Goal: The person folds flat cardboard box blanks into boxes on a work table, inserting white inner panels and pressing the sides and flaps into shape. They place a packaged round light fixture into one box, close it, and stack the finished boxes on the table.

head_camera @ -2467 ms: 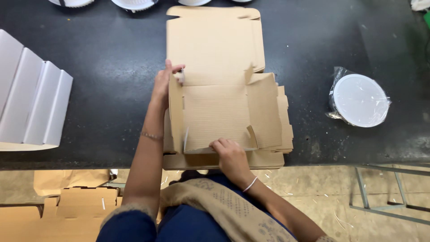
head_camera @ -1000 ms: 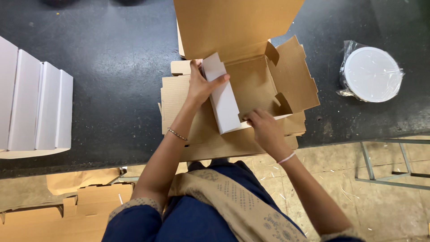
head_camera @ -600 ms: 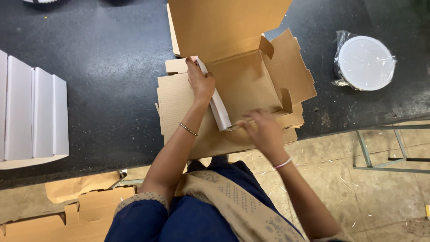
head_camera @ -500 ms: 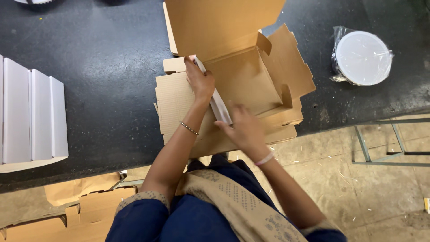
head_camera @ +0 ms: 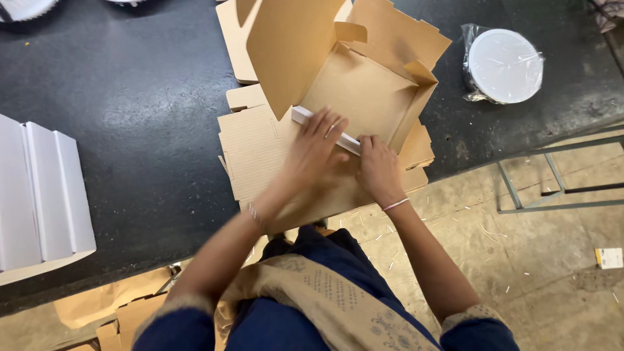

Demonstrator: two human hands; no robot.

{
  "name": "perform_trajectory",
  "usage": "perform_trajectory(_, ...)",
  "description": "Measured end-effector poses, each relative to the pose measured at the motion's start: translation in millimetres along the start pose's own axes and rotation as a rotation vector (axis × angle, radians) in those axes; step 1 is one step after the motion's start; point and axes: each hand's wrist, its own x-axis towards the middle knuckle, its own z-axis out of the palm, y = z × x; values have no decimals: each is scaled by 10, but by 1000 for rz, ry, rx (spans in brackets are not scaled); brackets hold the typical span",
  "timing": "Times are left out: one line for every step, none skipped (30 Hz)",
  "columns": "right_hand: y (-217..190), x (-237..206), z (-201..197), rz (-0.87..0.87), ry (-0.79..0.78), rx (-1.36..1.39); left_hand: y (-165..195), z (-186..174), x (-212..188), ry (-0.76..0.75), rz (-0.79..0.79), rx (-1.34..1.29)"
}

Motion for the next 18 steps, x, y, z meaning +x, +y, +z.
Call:
perform_trajectory(-44, 11, 26, 15, 24, -9, -149, 38, 129, 42, 124, 134)
perform_trajectory(-78, 27, 48, 30, 49, -18, -289, 63, 228, -100, 81, 112)
perform_trajectory(-105, 33, 69, 43, 54, -39, -409, 77, 288, -244, 37, 88)
perform_trajectory(-116, 40, 81, 59, 58, -59, -488, 88, 313, -390, -4, 63)
perform_trajectory(-118, 50, 90, 77, 65, -77, -528, 100, 321, -357, 22, 60)
perform_trajectory(-110, 63, 92, 88, 63, -56, -560, 106, 334, -323, 53, 57)
perform_trajectory(-99, 77, 85, 103, 62, -36, -584, 105, 355, -290, 87, 51)
perform_trajectory(-100, 83, 76, 121, 57, -14, -585, 102, 355, -333, 65, 27)
perform_trajectory(-106, 87, 57, 127, 60, -11, -583, 99, 357, -376, 41, 3)
perform_trajectory(-120, 98, 28, 128, 63, -11, -582, 97, 368, -414, 15, -19)
perform_trajectory(-169, 101, 6, 126, 68, -4, -583, 82, 359, -420, 44, -17)
perform_trajectory(-228, 96, -26, 117, 58, 1, -602, 53, 363, -421, 73, -11)
perform_trajectory(-281, 83, -77, 102, 47, 1, -619, 21, 365, -414, 99, -7)
perform_trajectory(-344, 63, -125, 84, 32, 4, -646, -33, 340, -412, 142, 27)
perform_trajectory(-402, 10, -185, -33, 88, 23, -703, -105, 298, -410, 184, 64)
perform_trajectory(-440, -74, -256, -151, 146, 41, -773, -185, 280, -406, 228, 104)
perform_trajectory(-455, -131, -320, -267, 198, 61, -874, -310, 274, -289, 182, 104)
perform_trajectory(-443, -147, -381, -235, 186, 99, -966, -444, 271, -176, 134, 103)
